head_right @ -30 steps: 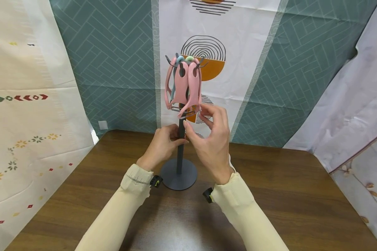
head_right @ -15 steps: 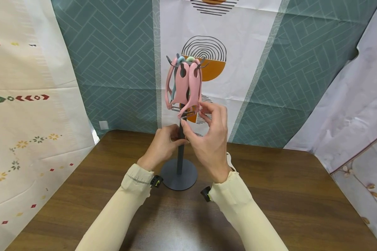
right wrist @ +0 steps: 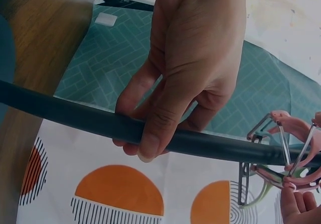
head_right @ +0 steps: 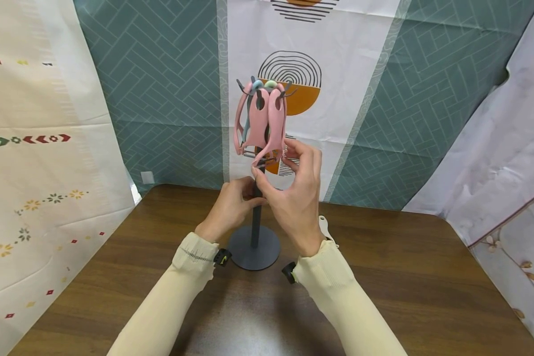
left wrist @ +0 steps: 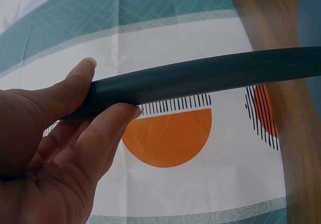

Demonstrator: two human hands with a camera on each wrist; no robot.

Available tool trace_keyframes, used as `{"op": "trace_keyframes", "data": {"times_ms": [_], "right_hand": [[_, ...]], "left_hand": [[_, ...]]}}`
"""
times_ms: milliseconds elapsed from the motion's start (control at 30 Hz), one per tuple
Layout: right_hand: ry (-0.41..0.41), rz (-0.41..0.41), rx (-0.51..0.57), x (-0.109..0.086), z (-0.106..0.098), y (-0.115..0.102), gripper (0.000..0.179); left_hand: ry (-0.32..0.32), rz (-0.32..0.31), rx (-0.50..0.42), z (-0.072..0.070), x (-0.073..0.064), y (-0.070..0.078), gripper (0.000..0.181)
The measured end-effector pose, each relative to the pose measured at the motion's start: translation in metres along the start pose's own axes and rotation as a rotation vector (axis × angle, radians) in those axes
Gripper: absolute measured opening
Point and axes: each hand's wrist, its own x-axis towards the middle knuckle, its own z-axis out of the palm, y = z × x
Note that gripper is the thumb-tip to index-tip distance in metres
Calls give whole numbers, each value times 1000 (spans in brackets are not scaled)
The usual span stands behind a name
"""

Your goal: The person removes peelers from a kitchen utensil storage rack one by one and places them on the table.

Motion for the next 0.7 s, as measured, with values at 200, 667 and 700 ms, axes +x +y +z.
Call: {"op": "trace_keyframes", "data": {"times_ms": [200,667,700], "right_hand": [[1,2,-1,0,1,0,67],[21,-17,-81,1,7,-5,68],[24,-14,-83,1,8,-5,68]], "left_hand": [[0,6,-6,1,0,0,19],[0,18,4,0,-1,-1,19],[0,21,5,0,-1,-1,19]]}}
